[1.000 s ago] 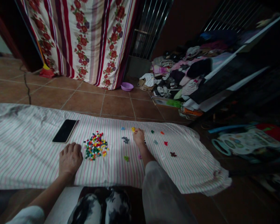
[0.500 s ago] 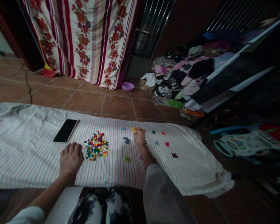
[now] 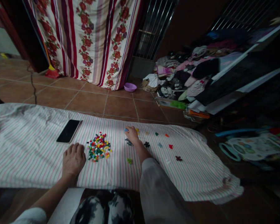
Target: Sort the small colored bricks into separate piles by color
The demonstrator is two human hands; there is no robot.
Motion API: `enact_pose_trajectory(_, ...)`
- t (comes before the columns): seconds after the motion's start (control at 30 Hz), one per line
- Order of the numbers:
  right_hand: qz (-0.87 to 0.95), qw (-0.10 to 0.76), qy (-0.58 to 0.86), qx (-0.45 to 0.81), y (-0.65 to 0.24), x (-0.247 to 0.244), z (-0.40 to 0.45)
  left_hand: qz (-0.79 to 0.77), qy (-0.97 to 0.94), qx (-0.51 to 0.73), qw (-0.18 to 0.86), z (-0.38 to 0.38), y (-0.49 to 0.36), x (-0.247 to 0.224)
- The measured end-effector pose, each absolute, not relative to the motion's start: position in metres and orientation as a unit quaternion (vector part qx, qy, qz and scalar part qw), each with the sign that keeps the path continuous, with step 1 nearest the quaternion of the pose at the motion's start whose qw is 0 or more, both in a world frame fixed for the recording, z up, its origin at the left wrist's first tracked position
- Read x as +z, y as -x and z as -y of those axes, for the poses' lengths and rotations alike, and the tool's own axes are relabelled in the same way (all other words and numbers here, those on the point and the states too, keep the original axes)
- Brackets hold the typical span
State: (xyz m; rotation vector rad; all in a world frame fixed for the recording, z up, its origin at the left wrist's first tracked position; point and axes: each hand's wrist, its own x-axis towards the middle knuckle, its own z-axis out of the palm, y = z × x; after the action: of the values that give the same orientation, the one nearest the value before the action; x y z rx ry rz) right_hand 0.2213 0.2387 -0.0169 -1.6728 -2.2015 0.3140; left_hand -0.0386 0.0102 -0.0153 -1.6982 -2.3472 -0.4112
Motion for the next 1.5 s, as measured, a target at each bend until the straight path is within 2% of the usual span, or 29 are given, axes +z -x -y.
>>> enact_pose_trajectory(0.3,0.789,0.196,0.569,0.124,-0.195,-0.024,-0.239,0.794,0.580,-0.141,0.118,-0.011,0.039,-0.016)
enact_pose_trajectory(0.67,0.793,0.195,0.556,0.152,-0.206,-0.019,-0.234,0.795,0.580,-0.131,0.119,-0.010,0.038,-0.016)
enact_pose_trajectory(0.87,0.782,0.146,0.597,0.103,-0.189,-0.013,-0.234,0.790,0.584,-0.136,0.130,-0.011,0.039,-0.017)
enact_pose_trajectory(1.1,0.790,0.092,0.597,0.105,-0.200,-0.005,-0.235,0.791,0.582,-0.132,0.132,-0.011,0.041,-0.019)
enact_pose_trajectory(1.33,0.793,0.136,0.578,0.137,-0.205,-0.003,-0.234,0.794,0.582,-0.127,0.119,-0.011,0.038,-0.014)
enact_pose_trajectory(1.5,0.751,0.174,0.630,0.092,-0.221,0.001,-0.214,0.795,0.580,-0.128,0.122,-0.011,0.039,-0.015)
